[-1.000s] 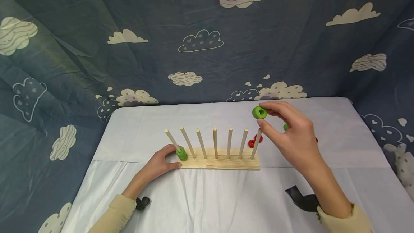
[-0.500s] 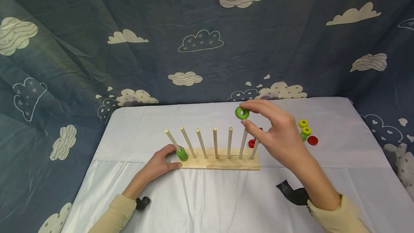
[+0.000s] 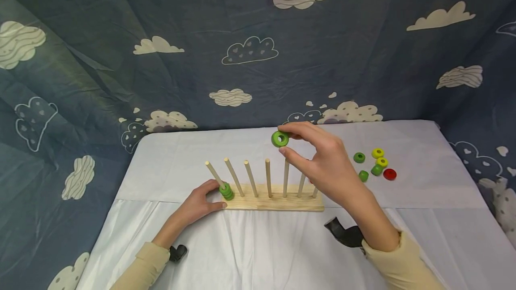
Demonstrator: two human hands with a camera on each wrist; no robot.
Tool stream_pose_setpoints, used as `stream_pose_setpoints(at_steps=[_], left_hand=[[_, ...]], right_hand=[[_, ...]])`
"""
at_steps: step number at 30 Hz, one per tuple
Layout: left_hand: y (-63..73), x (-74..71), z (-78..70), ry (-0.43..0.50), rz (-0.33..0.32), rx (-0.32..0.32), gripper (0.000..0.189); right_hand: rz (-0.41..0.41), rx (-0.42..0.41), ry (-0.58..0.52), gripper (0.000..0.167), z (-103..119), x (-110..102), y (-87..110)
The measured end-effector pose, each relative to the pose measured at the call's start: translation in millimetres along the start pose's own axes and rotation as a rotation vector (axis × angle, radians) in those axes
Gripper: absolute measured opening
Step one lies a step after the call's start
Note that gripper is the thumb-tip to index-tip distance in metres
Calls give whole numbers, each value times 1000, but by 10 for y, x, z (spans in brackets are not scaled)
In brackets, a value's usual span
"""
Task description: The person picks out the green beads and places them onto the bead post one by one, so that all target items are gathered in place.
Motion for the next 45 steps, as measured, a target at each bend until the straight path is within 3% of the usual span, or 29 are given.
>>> stream_pose_setpoints(at_steps=[10, 21, 30, 45], left_hand=[[7, -7, -8, 2, -2, -4, 56], [9, -9, 7, -19, -3, -6, 57], [2, 2, 14, -27, 0, -12, 57], [-12, -1, 13, -16, -3, 3, 58]], right_hand=[[126, 7, -11, 46, 83, 179, -82], [173, 79, -8, 40, 125, 338, -181], [235, 106, -105, 37, 142, 555, -275], [369, 19, -139, 37, 286, 833, -424]])
Point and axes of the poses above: each hand's wrist, its own y-axis away from the middle knuckle, its own x-axis out of the palm, z = x × y, the point moved 6 cm from there along -y, towards the middle knuckle, and after that the axes turned 5 degrees about x, right-handed, at the moved point
